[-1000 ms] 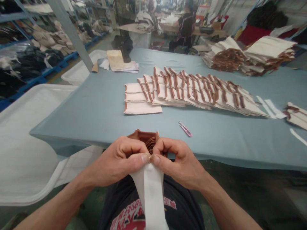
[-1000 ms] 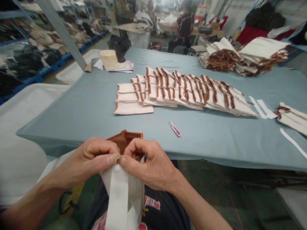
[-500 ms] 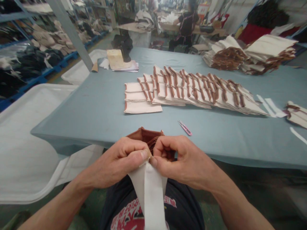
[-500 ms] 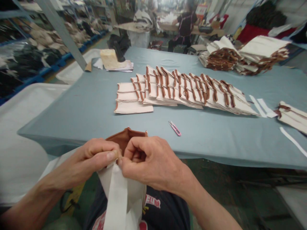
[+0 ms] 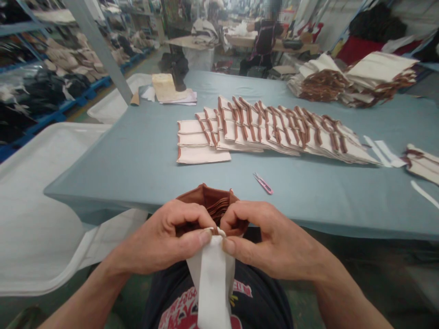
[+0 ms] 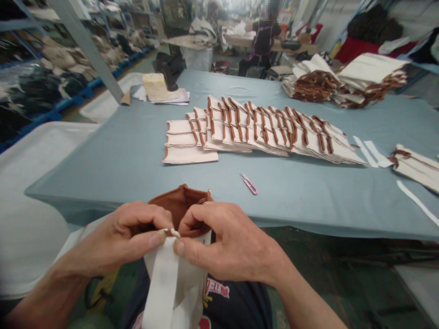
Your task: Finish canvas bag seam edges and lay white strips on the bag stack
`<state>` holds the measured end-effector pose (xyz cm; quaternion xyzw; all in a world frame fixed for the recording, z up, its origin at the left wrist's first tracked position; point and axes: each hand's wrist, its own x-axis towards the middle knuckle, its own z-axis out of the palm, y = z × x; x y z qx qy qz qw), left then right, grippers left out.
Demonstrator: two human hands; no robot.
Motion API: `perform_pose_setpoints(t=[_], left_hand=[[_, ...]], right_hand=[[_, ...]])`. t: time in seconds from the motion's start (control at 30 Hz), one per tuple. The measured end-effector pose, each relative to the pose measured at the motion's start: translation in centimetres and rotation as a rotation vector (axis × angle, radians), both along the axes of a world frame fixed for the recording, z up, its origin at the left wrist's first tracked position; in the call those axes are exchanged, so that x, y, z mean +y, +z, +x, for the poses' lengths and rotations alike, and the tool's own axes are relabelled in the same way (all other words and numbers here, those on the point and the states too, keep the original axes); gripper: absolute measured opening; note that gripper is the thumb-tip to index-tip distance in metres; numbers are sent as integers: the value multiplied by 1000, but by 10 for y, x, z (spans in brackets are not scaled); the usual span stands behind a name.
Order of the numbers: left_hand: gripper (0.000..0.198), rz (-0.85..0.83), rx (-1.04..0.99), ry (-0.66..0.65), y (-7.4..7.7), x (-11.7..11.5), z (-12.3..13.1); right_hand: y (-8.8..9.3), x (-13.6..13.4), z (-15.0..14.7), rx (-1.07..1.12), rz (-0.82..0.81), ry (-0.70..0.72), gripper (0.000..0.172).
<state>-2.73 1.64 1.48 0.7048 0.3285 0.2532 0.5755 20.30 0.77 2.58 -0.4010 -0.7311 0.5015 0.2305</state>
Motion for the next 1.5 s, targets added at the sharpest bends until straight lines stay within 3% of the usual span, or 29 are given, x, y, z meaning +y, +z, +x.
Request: perform_pose_setpoints(t=[0.23, 0.47, 0.7, 1.07, 1.5], left_hand=[[17, 174, 86, 146, 3, -5, 9], [20, 208, 93, 200, 4, -5, 9], [22, 179, 101, 205, 1, -6, 8], [30, -58, -40, 211, -10, -6, 2], [33, -188, -58, 165, -15, -2, 1]], right_hand=[[-5, -6, -8, -6, 84, -74, 12], [-14, -9, -14, -51, 320, -157, 13], [-21, -8, -18, 44, 384, -194, 10], [-18, -7, -24, 109, 237, -188, 12], [-21, -5, -28, 216, -101, -154, 13]])
